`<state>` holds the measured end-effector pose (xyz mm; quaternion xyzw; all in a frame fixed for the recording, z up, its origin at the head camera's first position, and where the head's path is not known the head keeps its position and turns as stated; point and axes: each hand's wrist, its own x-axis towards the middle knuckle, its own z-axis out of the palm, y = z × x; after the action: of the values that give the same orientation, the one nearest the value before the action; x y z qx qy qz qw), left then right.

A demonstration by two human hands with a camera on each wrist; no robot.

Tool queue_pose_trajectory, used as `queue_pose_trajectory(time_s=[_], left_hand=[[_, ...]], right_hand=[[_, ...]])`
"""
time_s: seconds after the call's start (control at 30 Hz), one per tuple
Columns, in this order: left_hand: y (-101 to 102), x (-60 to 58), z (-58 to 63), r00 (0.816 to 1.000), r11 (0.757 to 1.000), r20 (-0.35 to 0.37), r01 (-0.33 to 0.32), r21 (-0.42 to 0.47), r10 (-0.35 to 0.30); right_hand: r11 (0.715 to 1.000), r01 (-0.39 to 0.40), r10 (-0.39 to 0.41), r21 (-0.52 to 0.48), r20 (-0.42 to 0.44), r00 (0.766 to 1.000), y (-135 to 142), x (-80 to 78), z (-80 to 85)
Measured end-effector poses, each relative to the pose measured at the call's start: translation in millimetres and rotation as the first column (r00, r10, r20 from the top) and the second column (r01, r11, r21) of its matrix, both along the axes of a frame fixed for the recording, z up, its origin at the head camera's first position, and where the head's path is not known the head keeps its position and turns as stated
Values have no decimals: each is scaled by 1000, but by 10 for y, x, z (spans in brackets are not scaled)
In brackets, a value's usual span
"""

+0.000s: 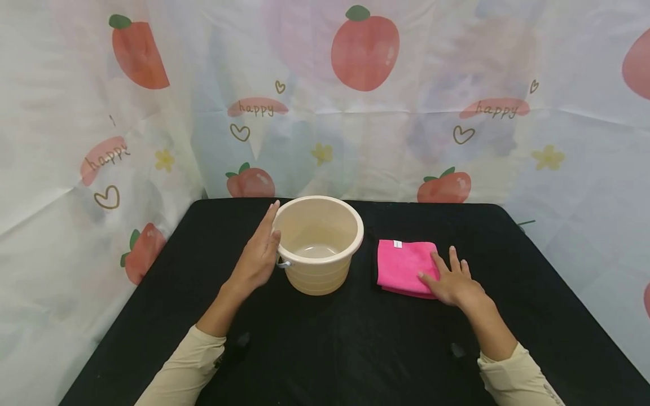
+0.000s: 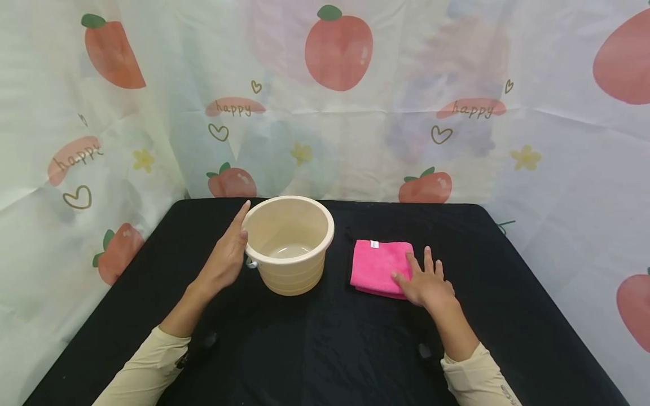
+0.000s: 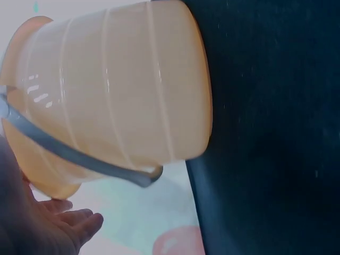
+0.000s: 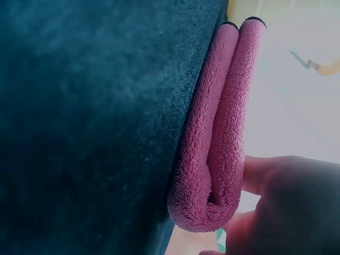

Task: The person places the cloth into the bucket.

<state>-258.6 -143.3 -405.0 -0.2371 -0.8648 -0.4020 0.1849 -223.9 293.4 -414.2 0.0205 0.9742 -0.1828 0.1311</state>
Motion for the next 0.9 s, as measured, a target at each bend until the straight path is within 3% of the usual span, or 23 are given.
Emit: queue_pose_trajectory(time_s=[0.23,0.43,0.57,0.8,0.9], left_hand=[[76,-33,-14,1000,997,-10,11,74,-11],[124,-120,-119,999,975,-44,26,222,-17],[162,-140,-181,998,934,-41,59,351,-48],[246,-150,-277,980,817,39,142,559,-197],[284,-152,-296,975,785,40,152,601,-219]], right_hand=[[1000,-14,13,7,39,999,3,-10,-29],[997,-70,69,41,35,997,-18,-22,1],[996,-85,83,25,47,995,-46,-39,-1],[993,-119,119,2,31,992,-15,-62,-85],[990,-142,142,-9,18,990,6,-70,-96]])
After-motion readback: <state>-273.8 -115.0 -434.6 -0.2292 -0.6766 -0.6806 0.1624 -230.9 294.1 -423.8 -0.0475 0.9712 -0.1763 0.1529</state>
